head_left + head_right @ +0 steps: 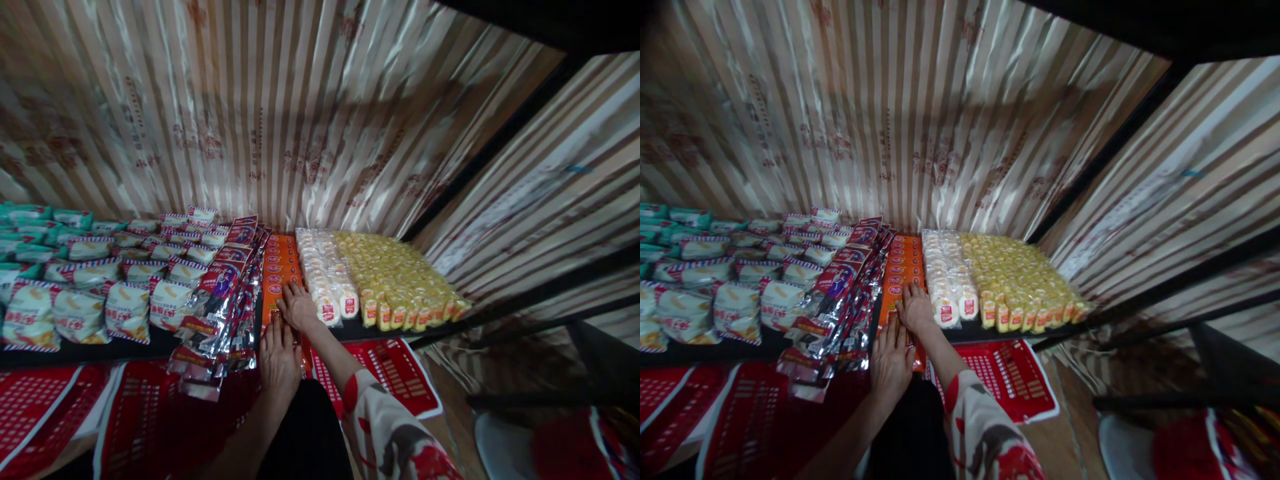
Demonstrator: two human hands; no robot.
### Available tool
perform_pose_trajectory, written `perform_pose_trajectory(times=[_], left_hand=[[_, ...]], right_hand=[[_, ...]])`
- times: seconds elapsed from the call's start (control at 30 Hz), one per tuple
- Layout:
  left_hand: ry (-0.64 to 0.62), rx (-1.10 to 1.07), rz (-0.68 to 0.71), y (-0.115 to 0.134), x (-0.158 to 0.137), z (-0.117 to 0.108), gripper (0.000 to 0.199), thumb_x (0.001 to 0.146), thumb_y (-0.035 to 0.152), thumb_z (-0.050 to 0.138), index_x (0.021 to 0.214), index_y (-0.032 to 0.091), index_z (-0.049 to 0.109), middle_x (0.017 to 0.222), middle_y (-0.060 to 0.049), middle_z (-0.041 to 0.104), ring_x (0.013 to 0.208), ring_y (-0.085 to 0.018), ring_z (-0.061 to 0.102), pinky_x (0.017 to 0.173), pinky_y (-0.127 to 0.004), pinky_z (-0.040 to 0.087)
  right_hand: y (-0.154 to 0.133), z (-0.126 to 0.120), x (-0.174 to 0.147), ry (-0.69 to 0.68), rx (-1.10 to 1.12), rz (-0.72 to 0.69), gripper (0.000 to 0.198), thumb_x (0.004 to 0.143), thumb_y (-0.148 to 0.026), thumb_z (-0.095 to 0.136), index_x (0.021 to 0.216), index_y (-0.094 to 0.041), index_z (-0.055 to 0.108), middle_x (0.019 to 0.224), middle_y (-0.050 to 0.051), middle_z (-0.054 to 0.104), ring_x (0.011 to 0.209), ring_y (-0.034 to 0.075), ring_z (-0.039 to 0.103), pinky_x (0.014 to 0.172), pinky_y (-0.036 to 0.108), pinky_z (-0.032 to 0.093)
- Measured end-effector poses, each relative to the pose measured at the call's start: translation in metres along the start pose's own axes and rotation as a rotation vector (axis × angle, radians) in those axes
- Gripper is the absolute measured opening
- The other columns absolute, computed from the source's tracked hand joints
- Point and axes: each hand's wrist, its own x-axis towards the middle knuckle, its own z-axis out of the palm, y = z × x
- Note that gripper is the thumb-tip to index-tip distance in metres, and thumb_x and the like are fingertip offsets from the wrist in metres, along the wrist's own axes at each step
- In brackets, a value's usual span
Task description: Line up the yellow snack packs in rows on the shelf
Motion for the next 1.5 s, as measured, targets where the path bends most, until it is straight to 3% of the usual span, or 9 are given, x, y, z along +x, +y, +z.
perform_pose_trajectory(times=[0.2,0.3,0.4,0.6,0.8,1.07,1.33,1.5], left_hand=[[0.066,-0.011,-0.010,0.003,-0.005,0.005,0.051,0.080,0.040,0.052,0.124,0.015,0.052,0.140,-0.016,0.039,0.131,-0.035,0.029,0.105,-0.052,0.026],[0.071,-0.004,0.001,0.004,-0.008,0.008,0.059,0.074,0.047,0.057,0.126,0.018,0.051,0.142,-0.016,0.035,0.133,-0.038,0.024,0.104,-0.056,0.025],[0.071,0.013,0.011,0.005,-0.009,0.011,0.064,0.070,0.049,0.061,0.125,0.018,0.050,0.143,-0.016,0.035,0.134,-0.039,0.022,0.103,-0.058,0.024],[0.056,0.033,-0.030,0.015,-0.010,0.013,0.065,0.071,0.048,0.060,0.126,0.014,0.049,0.142,-0.019,0.034,0.134,-0.039,0.022,0.104,-0.056,0.024],[0.067,0.037,-0.100,0.028,-0.011,0.013,0.065,0.073,0.048,0.060,0.128,0.015,0.046,0.144,-0.018,0.031,0.134,-0.038,0.021,0.105,-0.056,0.026],[0.066,0.090,-0.029,0.026,-0.011,0.017,0.065,0.070,0.046,0.064,0.126,0.017,0.048,0.142,-0.016,0.036,0.135,-0.035,0.021,0.109,-0.052,0.022],[0.075,0.102,-0.036,0.025,-0.011,0.020,0.066,0.068,0.047,0.066,0.124,0.017,0.050,0.141,-0.016,0.036,0.136,-0.035,0.020,0.110,-0.052,0.022],[0.059,0.103,-0.029,0.023,-0.011,0.019,0.068,0.068,0.049,0.064,0.126,0.017,0.049,0.143,-0.017,0.033,0.136,-0.035,0.019,0.110,-0.051,0.021]], right_hand=[[0.020,-0.028,0.025,-0.056,-0.108,-0.135,0.047,0.085,-0.012,0.040,0.131,-0.012,0.045,0.133,0.014,0.049,0.124,0.020,0.042,0.103,0.030,0.032],[0.033,-0.043,0.046,-0.097,-0.141,-0.168,0.045,0.079,-0.009,0.047,0.123,-0.017,0.056,0.125,0.010,0.057,0.124,0.023,0.042,0.100,0.031,0.035],[0.043,-0.050,0.067,-0.177,-0.176,-0.194,0.037,0.075,-0.008,0.053,0.108,-0.020,0.066,0.110,0.009,0.066,0.114,0.026,0.052,0.093,0.032,0.040],[0.056,-0.043,0.090,-0.276,-0.245,-0.253,0.031,0.075,-0.011,0.055,0.098,-0.024,0.070,0.103,0.007,0.070,0.106,0.026,0.056,0.088,0.033,0.039],[0.063,-0.030,0.103,-0.306,-0.255,-0.286,0.027,0.073,-0.009,0.054,0.091,-0.019,0.071,0.099,0.010,0.070,0.096,0.026,0.060,0.083,0.032,0.040],[0.074,-0.024,0.110,-0.295,-0.116,-0.340,0.021,0.077,-0.016,0.054,0.092,-0.018,0.069,0.095,0.007,0.071,0.087,0.019,0.062,0.079,0.026,0.042],[0.078,-0.019,0.108,-0.270,-0.072,-0.388,0.030,0.072,-0.006,0.052,0.095,-0.016,0.068,0.099,0.005,0.071,0.087,0.017,0.062,0.079,0.024,0.043],[0.080,-0.028,0.104,-0.217,-0.057,-0.430,0.031,0.071,-0.006,0.054,0.097,-0.013,0.068,0.099,0.009,0.069,0.091,0.020,0.061,0.083,0.028,0.042]])
